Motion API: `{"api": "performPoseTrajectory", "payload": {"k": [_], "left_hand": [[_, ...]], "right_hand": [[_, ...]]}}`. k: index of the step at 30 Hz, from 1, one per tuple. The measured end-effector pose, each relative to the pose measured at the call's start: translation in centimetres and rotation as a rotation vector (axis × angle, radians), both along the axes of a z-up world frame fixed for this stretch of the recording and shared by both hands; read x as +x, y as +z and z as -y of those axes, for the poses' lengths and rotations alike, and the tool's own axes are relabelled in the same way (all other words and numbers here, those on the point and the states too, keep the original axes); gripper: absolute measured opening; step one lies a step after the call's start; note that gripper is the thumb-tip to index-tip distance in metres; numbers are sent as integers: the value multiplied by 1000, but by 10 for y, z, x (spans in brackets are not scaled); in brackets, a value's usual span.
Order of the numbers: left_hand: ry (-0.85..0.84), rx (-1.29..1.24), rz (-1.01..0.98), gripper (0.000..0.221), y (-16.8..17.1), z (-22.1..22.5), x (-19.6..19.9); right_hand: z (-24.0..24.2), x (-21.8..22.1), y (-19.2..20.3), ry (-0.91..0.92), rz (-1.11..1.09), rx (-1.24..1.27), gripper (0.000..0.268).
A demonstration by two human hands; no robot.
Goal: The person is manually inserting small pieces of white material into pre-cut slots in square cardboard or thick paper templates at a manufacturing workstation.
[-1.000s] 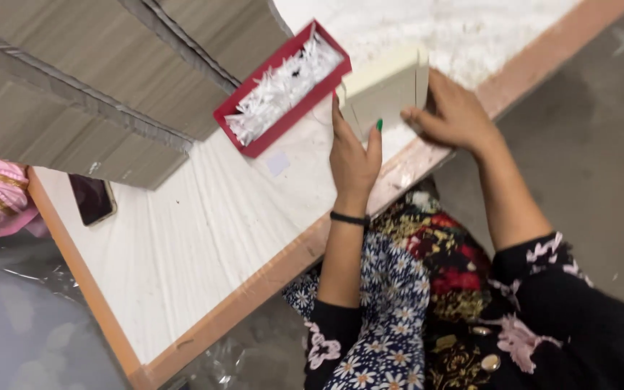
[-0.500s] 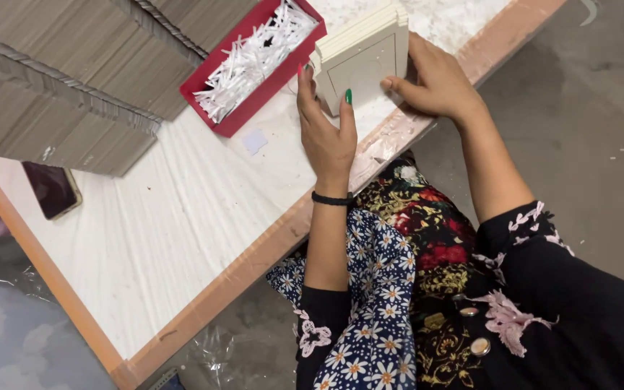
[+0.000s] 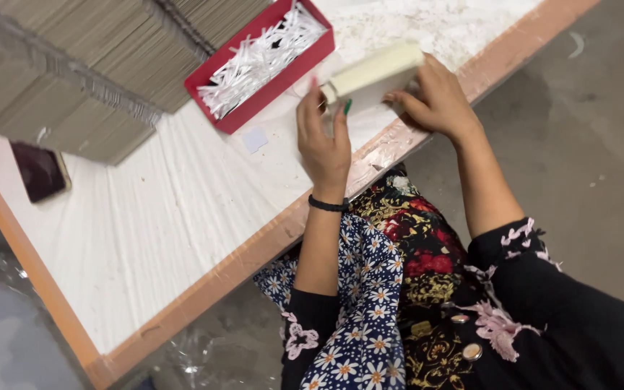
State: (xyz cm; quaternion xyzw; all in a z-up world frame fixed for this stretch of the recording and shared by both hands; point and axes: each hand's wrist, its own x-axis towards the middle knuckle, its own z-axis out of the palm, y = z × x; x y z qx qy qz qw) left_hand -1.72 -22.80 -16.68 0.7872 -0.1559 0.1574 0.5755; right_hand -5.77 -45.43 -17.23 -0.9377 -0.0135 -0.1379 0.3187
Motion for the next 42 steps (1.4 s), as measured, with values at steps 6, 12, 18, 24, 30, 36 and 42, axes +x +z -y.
{"api": "performPoseTrajectory", "payload": {"k": [6, 12, 18, 24, 30, 36, 42], "left_hand": [[-23, 37, 139, 51, -12, 0, -2], [-31, 117, -7, 63, -15, -1, 10], [73, 201, 179, 68, -48, 25, 21], [21, 280, 179, 70, -63, 46, 21], [101, 185, 222, 74, -56, 41, 11], [72, 94, 177, 77, -56, 45, 7], [51, 107, 154, 72, -50, 39, 3]], "right_hand": [[9, -3, -15, 124, 235, -81, 46], [27, 0, -36, 74, -29, 298, 50], [67, 8, -66, 182, 26, 333, 59], [14, 5, -18, 8, -82, 519, 43], [69, 6, -66, -103, -176, 450, 35], [68, 3, -65, -223, -237, 394, 38], [76, 5, -73, -138, -205, 451, 37]]}}
